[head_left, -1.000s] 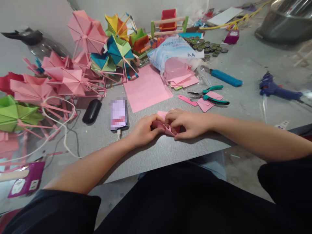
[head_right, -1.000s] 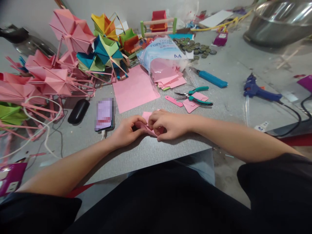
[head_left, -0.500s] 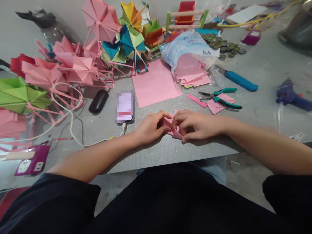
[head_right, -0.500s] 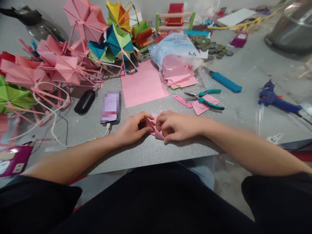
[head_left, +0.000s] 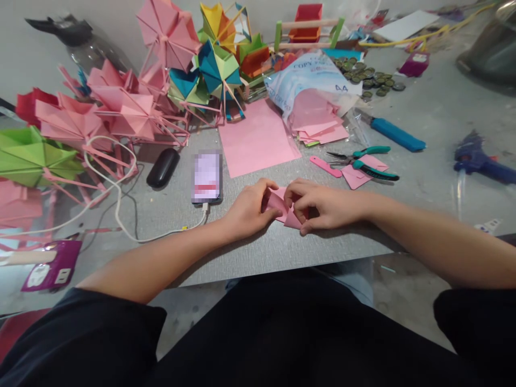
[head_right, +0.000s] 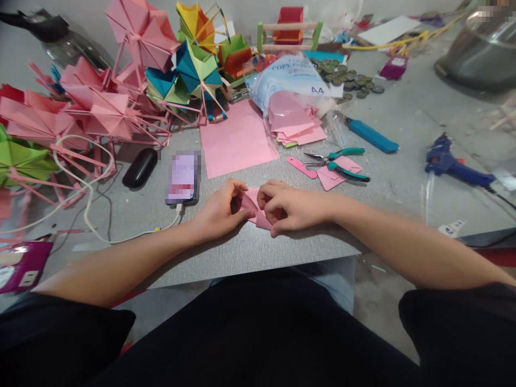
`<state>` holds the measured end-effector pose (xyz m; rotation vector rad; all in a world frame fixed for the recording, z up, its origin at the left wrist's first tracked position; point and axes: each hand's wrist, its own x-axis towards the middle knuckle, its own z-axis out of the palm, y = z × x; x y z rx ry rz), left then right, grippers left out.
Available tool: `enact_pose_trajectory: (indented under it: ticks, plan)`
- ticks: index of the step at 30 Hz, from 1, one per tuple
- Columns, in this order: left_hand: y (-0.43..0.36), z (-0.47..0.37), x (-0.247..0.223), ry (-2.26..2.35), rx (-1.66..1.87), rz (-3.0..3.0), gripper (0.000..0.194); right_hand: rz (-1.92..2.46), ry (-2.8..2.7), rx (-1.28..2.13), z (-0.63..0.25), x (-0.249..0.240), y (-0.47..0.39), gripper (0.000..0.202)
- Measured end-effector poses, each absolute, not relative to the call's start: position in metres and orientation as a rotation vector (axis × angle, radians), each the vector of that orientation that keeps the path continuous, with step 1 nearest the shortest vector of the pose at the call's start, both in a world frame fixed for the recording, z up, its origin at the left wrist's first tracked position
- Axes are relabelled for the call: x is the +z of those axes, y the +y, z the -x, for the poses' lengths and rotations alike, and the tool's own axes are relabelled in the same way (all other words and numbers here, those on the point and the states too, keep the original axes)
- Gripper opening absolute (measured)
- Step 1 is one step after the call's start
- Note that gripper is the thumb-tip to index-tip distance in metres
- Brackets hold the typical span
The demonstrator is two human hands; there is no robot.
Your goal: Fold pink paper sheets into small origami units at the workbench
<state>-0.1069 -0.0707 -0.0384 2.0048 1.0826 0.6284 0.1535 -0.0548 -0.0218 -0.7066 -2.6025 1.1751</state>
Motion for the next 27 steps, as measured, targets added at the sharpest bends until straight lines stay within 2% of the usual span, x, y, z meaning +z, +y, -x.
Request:
enact_pose_trajectory:
  ticks: [9, 14, 20, 27]
  plan:
    - [-0.069, 0.110, -0.043, 1.131, 0.689, -2.178, 0.028, 0.729, -2.597, 1.186, -0.152, -0.021, -0.055, 0.038]
    - [-0.069, 0.114, -0.043, 0.944, 0.584, -2.449, 0.010, 0.720, -2.586, 1.171, -0.152, -0.024, -0.054, 0.039]
    - [-0.068, 0.119, -0.043, 0.697, 0.582, -2.550, 0.017, 0.731, -2.575, 1.167, -0.153, -0.026, -0.053, 0.039]
    - [-0.067, 0.118, -0.040, 0.719, 0.567, -2.432, 0.008, 0.737, -2.579, 1.158, -0.153, -0.025, -0.053, 0.038]
